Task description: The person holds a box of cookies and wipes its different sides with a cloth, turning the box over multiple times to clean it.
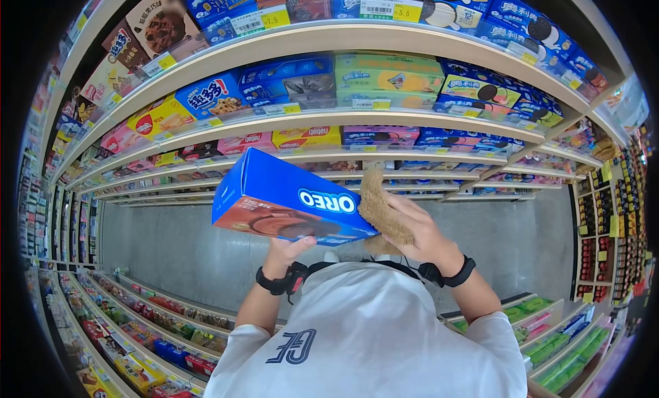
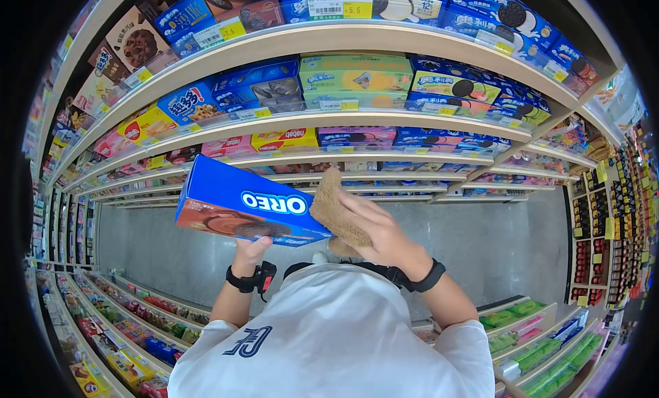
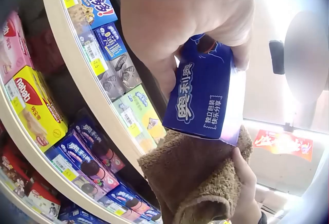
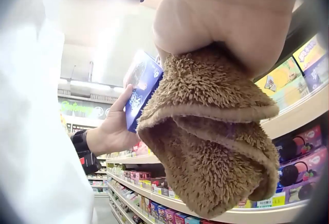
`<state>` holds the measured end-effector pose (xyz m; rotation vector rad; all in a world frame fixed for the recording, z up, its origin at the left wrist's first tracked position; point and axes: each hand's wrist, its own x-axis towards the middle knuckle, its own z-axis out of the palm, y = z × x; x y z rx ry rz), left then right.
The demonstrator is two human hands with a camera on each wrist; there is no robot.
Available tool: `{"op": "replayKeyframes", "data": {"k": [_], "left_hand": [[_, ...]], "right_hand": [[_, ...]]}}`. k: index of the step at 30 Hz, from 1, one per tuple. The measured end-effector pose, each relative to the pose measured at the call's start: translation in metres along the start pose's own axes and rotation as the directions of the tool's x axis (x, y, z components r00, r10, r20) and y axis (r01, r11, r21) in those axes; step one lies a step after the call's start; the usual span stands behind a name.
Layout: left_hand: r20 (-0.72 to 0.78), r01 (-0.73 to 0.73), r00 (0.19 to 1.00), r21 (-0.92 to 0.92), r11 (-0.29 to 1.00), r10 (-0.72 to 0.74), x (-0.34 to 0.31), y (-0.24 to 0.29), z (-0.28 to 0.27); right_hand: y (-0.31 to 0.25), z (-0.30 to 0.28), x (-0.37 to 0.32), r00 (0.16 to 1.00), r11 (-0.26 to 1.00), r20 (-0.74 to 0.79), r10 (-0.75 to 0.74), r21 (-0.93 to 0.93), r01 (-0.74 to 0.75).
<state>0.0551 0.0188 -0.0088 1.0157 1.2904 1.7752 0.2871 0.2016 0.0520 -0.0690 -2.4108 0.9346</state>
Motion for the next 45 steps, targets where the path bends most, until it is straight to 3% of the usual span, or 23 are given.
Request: {"op": "replayKeyframes", "data": {"k": [2,4,5,6,8,9,13,15,16,18,19,20,22,24,28,29,33,35,37,39,44,45], "left_hand": [[0.048,0.052,0.997,-0.003,0.999,-0.052,0.000,-0.004,0.000],[0.151,0.037,0.987,0.169,0.985,-0.063,0.009,0.013,0.017],[0.200,-0.054,0.980,0.157,0.986,0.022,0.014,0.016,0.026],[0.208,-0.057,0.978,0.151,0.987,0.025,0.021,0.018,0.032],[0.501,-0.436,0.837,0.367,0.821,0.220,0.032,0.021,0.041],[0.364,-0.213,0.928,0.324,0.922,0.087,0.023,0.016,0.046],[0.366,-0.098,0.930,0.275,0.957,-0.010,0.018,0.014,0.052],[0.338,-0.038,0.941,0.105,0.994,0.000,0.020,0.022,0.056],[0.336,-0.043,0.942,0.103,0.994,0.006,0.021,0.024,0.056],[0.372,-0.120,0.927,0.205,0.971,0.036,0.019,0.025,0.051],[0.371,-0.125,0.928,0.204,0.971,0.041,0.018,0.018,0.046],[0.320,-0.109,0.947,0.318,0.942,0.001,0.017,0.004,0.037],[0.265,-0.093,0.964,0.425,0.900,-0.025,0.021,0.006,0.040],[0.148,-0.067,0.989,0.309,0.949,0.022,0.021,0.014,0.049],[0.177,-0.159,0.979,0.379,0.912,0.098,0.029,0.018,0.053],[0.171,-0.122,0.984,0.404,0.906,0.056,0.028,0.012,0.050],[0.153,-0.008,0.986,0.407,0.914,-0.059,0.024,-0.004,0.040],[0.129,0.068,0.986,0.248,0.966,-0.103,0.022,-0.013,0.040],[0.092,0.041,0.994,0.155,0.987,-0.056,0.019,-0.010,0.042],[0.014,0.034,0.999,-0.037,0.999,-0.033,0.016,-0.001,0.045],[-0.058,-0.026,0.998,-0.098,0.995,0.020,0.016,-0.007,0.037],[-0.087,-0.042,0.996,-0.172,0.984,0.027,0.016,-0.010,0.036]], "right_hand": [[-0.007,-0.003,0.005,1.000,1.000,-0.010,-0.011,-0.017,0.011],[-0.013,-0.003,0.012,1.000,0.999,-0.022,-0.023,-0.041,0.022],[-0.016,-0.003,0.016,0.999,1.000,-0.041,-0.015,-0.023,0.014],[-0.019,-0.003,0.020,0.998,1.000,-0.060,-0.008,-0.005,0.007],[-0.025,-0.011,0.033,0.994,0.999,-0.103,-0.032,0.003,0.032],[-0.029,-0.013,0.038,0.988,0.998,-0.144,-0.061,0.018,0.064],[-0.037,-0.012,0.044,0.967,0.989,-0.220,-0.128,-0.106,0.106],[-0.028,0.001,0.036,0.962,0.993,-0.268,0.052,0.119,-0.021],[-0.019,0.007,0.030,0.963,0.993,-0.266,0.046,0.116,-0.016],[-0.003,0.017,0.017,0.965,0.930,-0.078,0.250,0.298,-0.217],[-0.001,0.016,0.016,0.965,0.941,-0.067,0.255,0.248,-0.231],[0.003,0.019,0.012,0.966,0.943,-0.068,0.251,0.244,-0.228],[0.008,0.025,0.007,0.921,0.819,-0.054,0.386,0.480,-0.315],[0.006,0.029,0.002,0.912,0.763,-0.072,0.405,0.576,-0.293],[0.009,0.032,0.000,0.842,0.636,-0.186,0.506,0.740,-0.219],[0.010,0.032,0.000,0.808,0.578,-0.216,0.548,0.796,-0.179],[0.017,0.033,-0.009,0.793,0.532,-0.190,0.579,0.825,-0.190],[0.025,0.036,-0.016,0.798,0.551,-0.221,0.560,0.819,-0.160],[0.035,0.037,-0.024,0.800,0.571,-0.255,0.542,0.811,-0.128],[0.039,0.032,-0.031,0.677,0.357,-0.232,0.698,0.933,-0.048],[0.043,0.014,-0.036,0.614,0.334,-0.273,0.741,0.942,0.016],[0.042,0.012,-0.035,0.620,0.427,-0.316,0.718,0.904,-0.034]]}}
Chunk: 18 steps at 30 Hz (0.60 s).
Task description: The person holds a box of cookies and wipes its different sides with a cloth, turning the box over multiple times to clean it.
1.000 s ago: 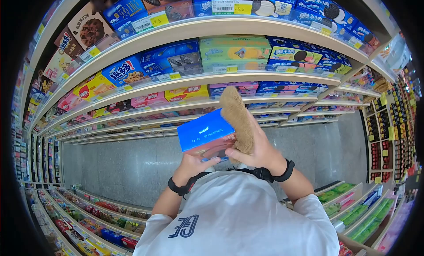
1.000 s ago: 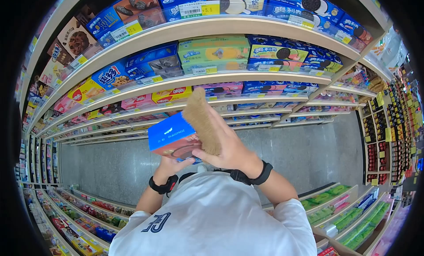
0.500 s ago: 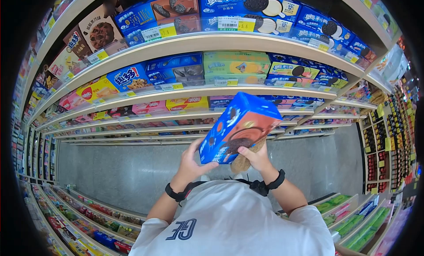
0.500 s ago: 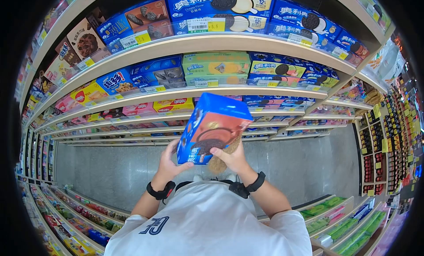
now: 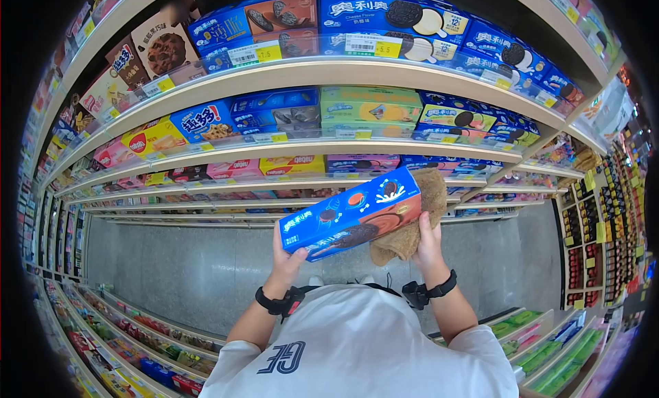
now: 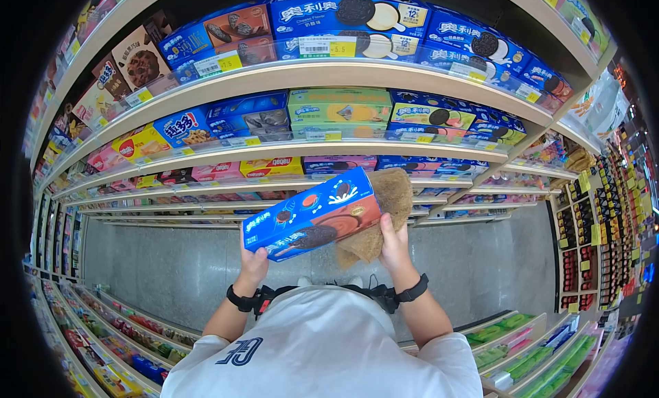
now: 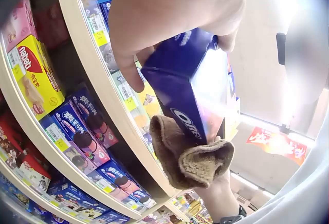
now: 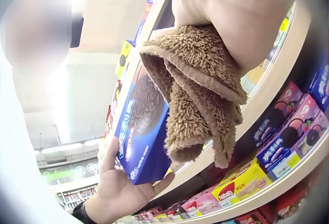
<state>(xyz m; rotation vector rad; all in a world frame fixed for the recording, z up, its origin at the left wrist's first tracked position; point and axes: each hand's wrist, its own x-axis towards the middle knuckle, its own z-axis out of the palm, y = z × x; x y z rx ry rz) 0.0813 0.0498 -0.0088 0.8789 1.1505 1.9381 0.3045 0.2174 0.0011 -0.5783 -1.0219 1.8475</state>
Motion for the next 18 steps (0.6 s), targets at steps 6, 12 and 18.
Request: {"op": "replayKeyframes", "data": {"k": [6,12,18], "left_hand": [[-0.006,0.082,0.997,-0.043,0.996,-0.082,-0.003,-0.010,-0.012],[0.028,0.032,0.999,0.108,0.994,-0.036,0.002,0.021,0.013],[0.139,-0.234,0.971,0.398,0.887,0.194,-0.001,0.019,0.013]], "right_hand": [[-0.018,0.009,0.003,0.943,0.692,0.277,-0.181,-0.645,0.323],[-0.021,0.001,0.008,0.972,0.756,0.213,-0.103,-0.618,0.215],[-0.030,0.007,0.007,0.973,0.704,0.190,-0.130,-0.674,0.226]]}}
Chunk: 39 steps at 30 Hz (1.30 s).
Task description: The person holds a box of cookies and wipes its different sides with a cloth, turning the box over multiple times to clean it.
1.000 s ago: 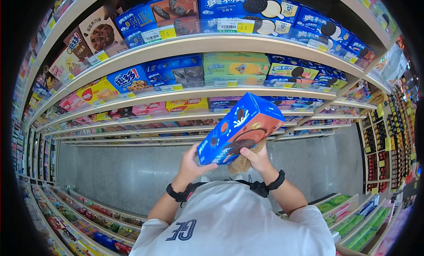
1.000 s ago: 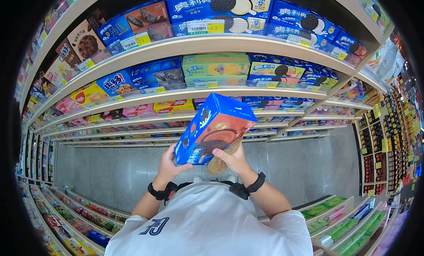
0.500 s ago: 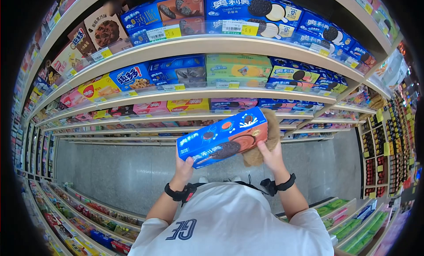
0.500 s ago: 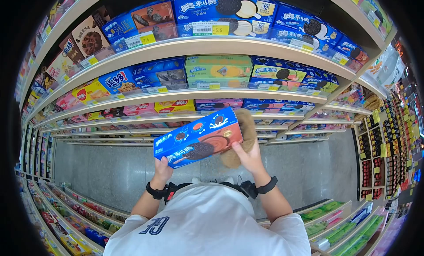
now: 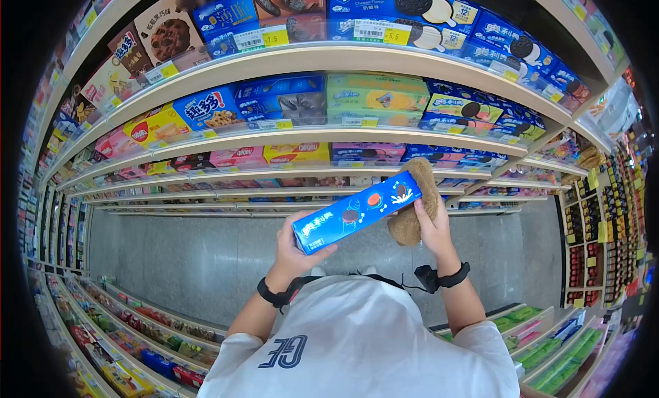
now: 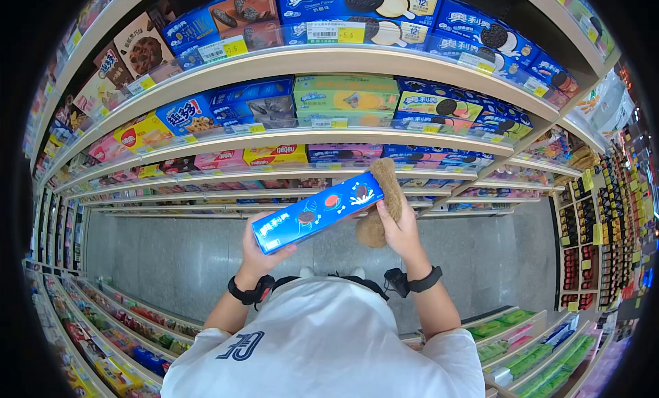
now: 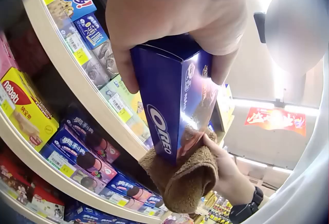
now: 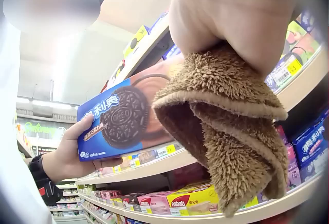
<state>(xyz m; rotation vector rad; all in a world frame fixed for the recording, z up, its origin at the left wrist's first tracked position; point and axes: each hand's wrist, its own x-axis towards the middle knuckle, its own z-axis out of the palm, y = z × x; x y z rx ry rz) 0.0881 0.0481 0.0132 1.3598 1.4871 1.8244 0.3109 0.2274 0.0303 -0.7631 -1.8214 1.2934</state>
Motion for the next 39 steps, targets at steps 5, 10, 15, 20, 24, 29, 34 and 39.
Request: {"op": "replayKeyframes", "data": {"k": [5,10,15,20,24,29,34,39], "left_hand": [[0.075,-0.204,0.978,0.186,0.961,0.193,0.004,0.001,0.002],[0.109,-0.199,0.980,0.401,0.894,0.169,0.013,0.012,0.005],[0.047,-0.089,0.996,0.432,0.898,0.077,0.007,0.000,0.011],[0.023,-0.061,0.998,0.386,0.921,0.057,0.005,-0.002,0.002],[0.071,-0.089,0.995,0.448,0.890,0.064,0.005,0.011,-0.002],[0.142,-0.169,0.983,0.463,0.870,0.115,0.008,0.014,-0.002],[0.274,-0.238,0.953,0.431,0.870,0.125,0.008,0.015,-0.006],[0.337,-0.254,0.933,0.363,0.897,0.127,0.006,0.013,-0.010]], "right_hand": [[-0.016,0.012,0.000,0.913,0.791,-0.001,-0.409,-0.499,0.354],[-0.016,0.038,-0.008,0.840,0.557,0.219,-0.496,-0.662,0.501],[-0.049,0.070,-0.024,0.672,0.624,0.526,-0.522,-0.302,0.721],[-0.070,0.057,-0.008,0.663,0.709,0.620,-0.420,-0.231,0.666],[-0.053,0.039,0.007,0.687,0.718,0.645,-0.335,-0.297,0.629],[-0.063,0.028,0.014,0.805,0.865,0.568,-0.173,-0.303,0.400],[-0.063,0.026,0.022,0.762,0.921,0.636,-0.119,-0.216,0.324],[-0.060,0.031,0.030,0.691,0.940,0.714,-0.111,-0.151,0.307]]}}
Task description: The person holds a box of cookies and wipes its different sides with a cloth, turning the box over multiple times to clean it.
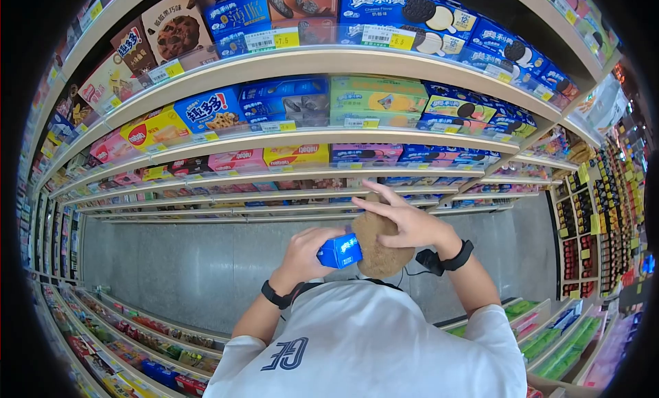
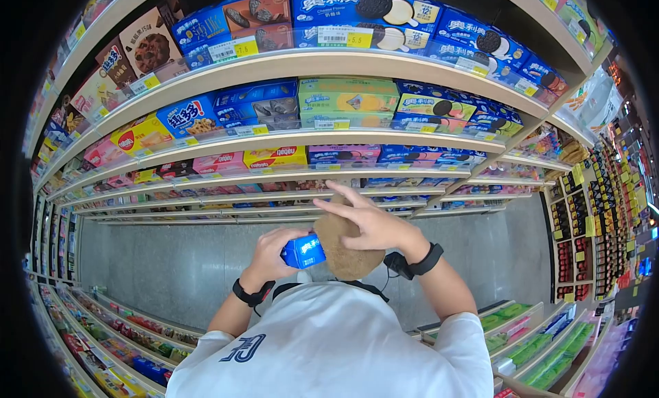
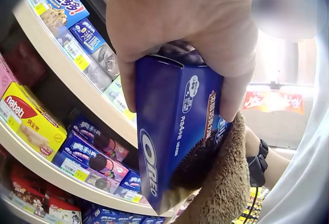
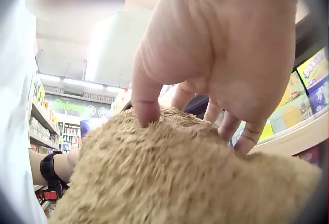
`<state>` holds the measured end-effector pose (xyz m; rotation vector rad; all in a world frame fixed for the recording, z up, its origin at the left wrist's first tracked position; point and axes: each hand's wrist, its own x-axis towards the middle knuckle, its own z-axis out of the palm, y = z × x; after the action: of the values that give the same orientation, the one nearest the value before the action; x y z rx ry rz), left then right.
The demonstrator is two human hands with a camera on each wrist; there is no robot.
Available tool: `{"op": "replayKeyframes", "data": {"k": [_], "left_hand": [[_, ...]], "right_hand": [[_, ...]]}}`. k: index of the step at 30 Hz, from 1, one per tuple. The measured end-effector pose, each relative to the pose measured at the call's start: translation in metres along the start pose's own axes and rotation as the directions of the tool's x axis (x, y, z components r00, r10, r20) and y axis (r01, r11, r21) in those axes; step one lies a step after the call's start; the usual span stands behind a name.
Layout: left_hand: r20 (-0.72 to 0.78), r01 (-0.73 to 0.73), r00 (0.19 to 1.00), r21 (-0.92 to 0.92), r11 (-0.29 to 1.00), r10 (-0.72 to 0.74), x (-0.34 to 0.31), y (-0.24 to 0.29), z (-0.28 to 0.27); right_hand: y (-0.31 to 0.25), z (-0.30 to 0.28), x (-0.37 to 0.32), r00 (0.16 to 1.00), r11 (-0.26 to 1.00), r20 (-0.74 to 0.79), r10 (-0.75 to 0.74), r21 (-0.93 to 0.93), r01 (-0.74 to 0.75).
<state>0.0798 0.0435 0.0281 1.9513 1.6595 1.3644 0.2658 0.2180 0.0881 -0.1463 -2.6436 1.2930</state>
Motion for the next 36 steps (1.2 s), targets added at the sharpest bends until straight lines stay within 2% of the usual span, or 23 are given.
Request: {"op": "replayKeyframes", "data": {"k": [2,3,4,6,8,10,11,13,14,16,17,19,20,22,23,25,27,29,32,34,36], "left_hand": [[0.030,-0.012,0.999,-0.028,1.000,0.013,-0.003,0.000,-0.003],[0.052,-0.021,0.998,-0.028,0.999,0.023,-0.004,0.000,-0.004],[0.070,-0.032,0.997,-0.028,0.999,0.034,-0.004,-0.002,-0.005],[0.072,-0.022,0.997,-0.032,0.999,0.024,-0.011,-0.009,-0.007],[0.026,0.063,0.998,-0.023,0.998,-0.063,-0.018,-0.016,-0.012],[-0.013,0.102,0.995,-0.006,0.995,-0.102,-0.026,-0.022,-0.020],[-0.068,0.115,0.991,0.003,0.993,-0.115,-0.031,-0.029,-0.023],[-0.138,0.183,0.975,0.046,0.982,-0.175,-0.040,-0.039,-0.032],[-0.148,0.193,0.972,0.039,0.980,-0.185,-0.043,-0.043,-0.036],[-0.212,0.252,0.947,0.024,0.968,-0.241,-0.049,-0.049,-0.046],[-0.219,0.283,0.937,0.023,0.959,-0.271,-0.054,-0.052,-0.051],[-0.221,0.316,0.927,0.018,0.949,-0.304,-0.062,-0.060,-0.058],[-0.214,0.334,0.922,0.025,0.942,-0.322,-0.065,-0.064,-0.061],[-0.213,0.341,0.918,-0.004,0.940,-0.334,-0.070,-0.071,-0.064],[-0.210,0.333,0.920,-0.022,0.943,-0.330,-0.070,-0.074,-0.065],[-0.210,0.326,0.919,-0.070,0.943,-0.333,-0.068,-0.077,-0.065],[-0.213,0.310,0.920,-0.122,0.943,-0.330,-0.064,-0.077,-0.065],[-0.214,0.304,0.922,-0.114,0.946,-0.322,-0.060,-0.078,-0.069],[-0.226,0.249,0.939,-0.070,0.966,-0.259,-0.061,-0.088,-0.073],[-0.234,0.247,0.936,-0.093,0.965,-0.262,-0.062,-0.090,-0.074],[-0.241,0.244,0.934,-0.113,0.963,-0.265,-0.061,-0.090,-0.076]], "right_hand": [[-0.004,-0.002,0.006,0.987,0.930,0.160,0.002,-0.363,0.057],[-0.003,0.001,0.008,0.983,0.913,0.179,-0.052,-0.391,0.119],[0.000,0.002,0.010,0.983,0.918,0.181,-0.042,-0.382,0.110],[0.006,0.002,0.017,0.960,0.937,0.274,0.050,-0.347,0.050],[0.000,-0.008,0.018,0.968,0.934,0.236,0.083,-0.357,0.007],[-0.006,-0.023,0.015,0.970,0.915,0.136,0.200,-0.380,-0.135],[-0.002,-0.029,0.010,0.970,0.915,0.149,0.194,-0.384,-0.125],[0.005,-0.037,-0.002,0.978,0.915,-0.177,0.109,-0.366,-0.168],[0.004,-0.040,-0.005,0.980,0.915,-0.162,0.111,-0.369,-0.165],[-0.005,-0.046,-0.005,0.880,0.943,-0.355,0.315,0.011,-0.333],[-0.001,-0.046,-0.007,0.884,0.940,-0.338,0.323,0.007,-0.341],[0.004,-0.039,-0.002,0.778,0.920,-0.495,0.387,0.151,-0.361],[0.005,-0.032,0.001,0.782,0.916,-0.482,0.396,0.150,-0.372],[-0.012,-0.003,0.025,0.748,0.952,-0.625,0.225,-0.021,-0.304],[-0.016,0.011,0.033,0.762,0.922,-0.596,0.254,-0.089,-0.377],[-0.020,0.045,0.055,0.890,0.974,-0.449,0.074,-0.158,-0.161],[-0.017,0.082,0.071,0.975,0.915,-0.208,-0.079,-0.404,-0.012],[-0.042,0.109,0.089,0.999,0.920,0.043,-0.009,-0.391,0.025],[-0.044,0.103,0.095,0.996,0.941,0.090,0.028,-0.338,0.004],[-0.029,0.100,0.097,0.998,0.961,0.055,0.016,-0.275,-0.001],[-0.024,0.100,0.099,0.989,0.893,-0.097,0.114,-0.426,-0.145]]}}
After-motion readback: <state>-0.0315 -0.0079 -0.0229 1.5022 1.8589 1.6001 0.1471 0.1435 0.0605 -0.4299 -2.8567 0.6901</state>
